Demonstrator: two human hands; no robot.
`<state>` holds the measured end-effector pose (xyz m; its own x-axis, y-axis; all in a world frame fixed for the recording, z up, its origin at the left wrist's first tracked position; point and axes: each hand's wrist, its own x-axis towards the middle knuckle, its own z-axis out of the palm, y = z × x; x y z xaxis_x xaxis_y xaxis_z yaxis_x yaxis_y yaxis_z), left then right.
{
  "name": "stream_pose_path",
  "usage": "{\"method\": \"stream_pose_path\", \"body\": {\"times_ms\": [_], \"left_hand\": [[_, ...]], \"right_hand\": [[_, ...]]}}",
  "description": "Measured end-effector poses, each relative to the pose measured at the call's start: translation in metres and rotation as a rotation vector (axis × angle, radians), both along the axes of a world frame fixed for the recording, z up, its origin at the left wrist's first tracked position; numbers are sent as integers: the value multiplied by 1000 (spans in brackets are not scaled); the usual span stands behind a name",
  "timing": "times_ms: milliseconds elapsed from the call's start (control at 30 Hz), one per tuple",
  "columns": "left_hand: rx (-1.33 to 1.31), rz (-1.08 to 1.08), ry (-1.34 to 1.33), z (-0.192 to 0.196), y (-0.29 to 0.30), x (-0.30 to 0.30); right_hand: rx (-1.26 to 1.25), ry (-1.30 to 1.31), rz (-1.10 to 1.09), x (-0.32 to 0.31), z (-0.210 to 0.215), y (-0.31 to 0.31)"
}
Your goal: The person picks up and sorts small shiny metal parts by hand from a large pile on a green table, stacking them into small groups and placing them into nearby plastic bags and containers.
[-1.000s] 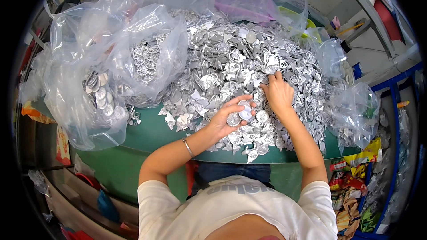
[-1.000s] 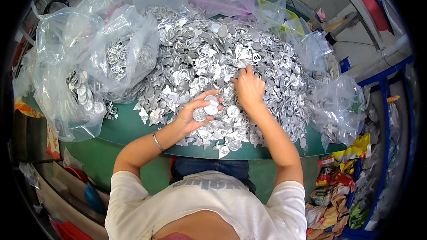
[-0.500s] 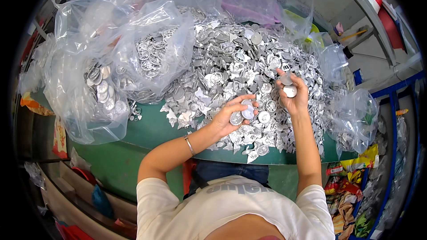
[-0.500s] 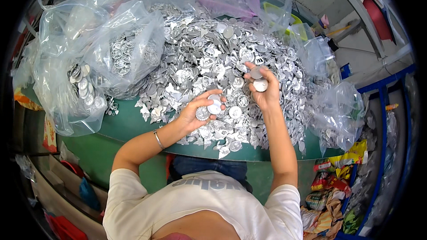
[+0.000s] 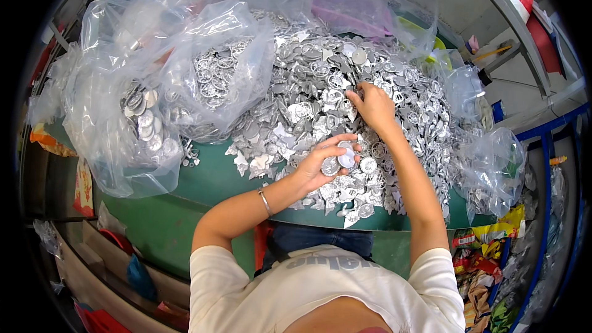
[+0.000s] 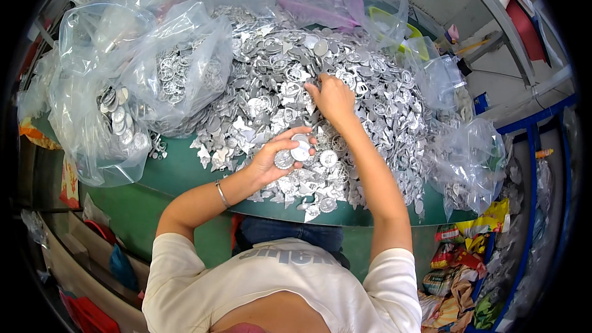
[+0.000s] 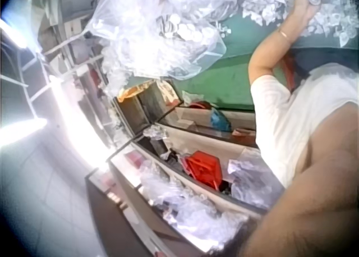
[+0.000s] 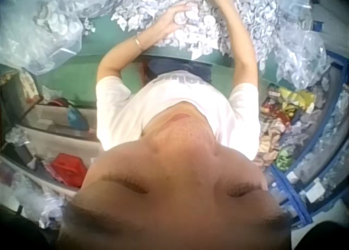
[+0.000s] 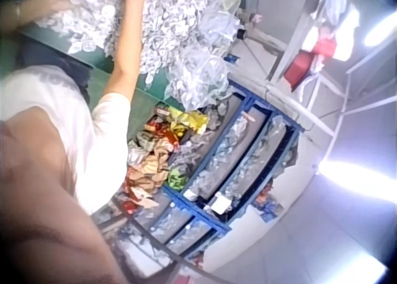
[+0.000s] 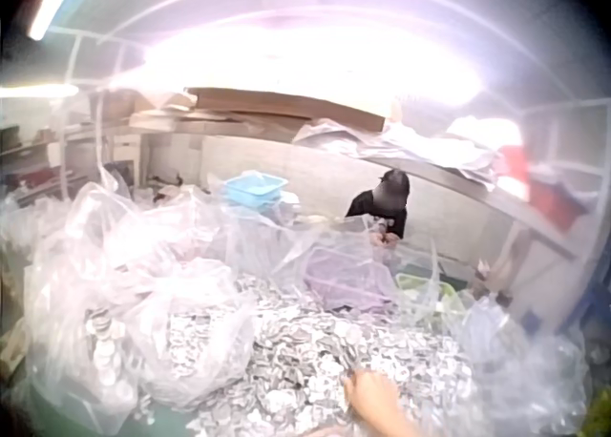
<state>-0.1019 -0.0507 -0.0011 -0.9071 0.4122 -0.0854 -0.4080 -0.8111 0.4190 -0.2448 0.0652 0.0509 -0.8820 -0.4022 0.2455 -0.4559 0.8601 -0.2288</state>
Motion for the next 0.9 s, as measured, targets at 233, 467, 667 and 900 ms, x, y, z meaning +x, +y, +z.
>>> {"method": "stream_pose_path", "body": {"times_ms": [233,467,667,900], "left_hand": [[-12,6,5,3,0,0],[-41,8,12,4,-1,1],[-23,5,8,7,-1,1],[-25,5,13,3,0,-1]], "right_hand": [[130,-186,-95,2,23,-14],[-96,300,8,4,4,3],[-155,228,46,8,4,13],[-12,214,119,7,-5,4]]}}
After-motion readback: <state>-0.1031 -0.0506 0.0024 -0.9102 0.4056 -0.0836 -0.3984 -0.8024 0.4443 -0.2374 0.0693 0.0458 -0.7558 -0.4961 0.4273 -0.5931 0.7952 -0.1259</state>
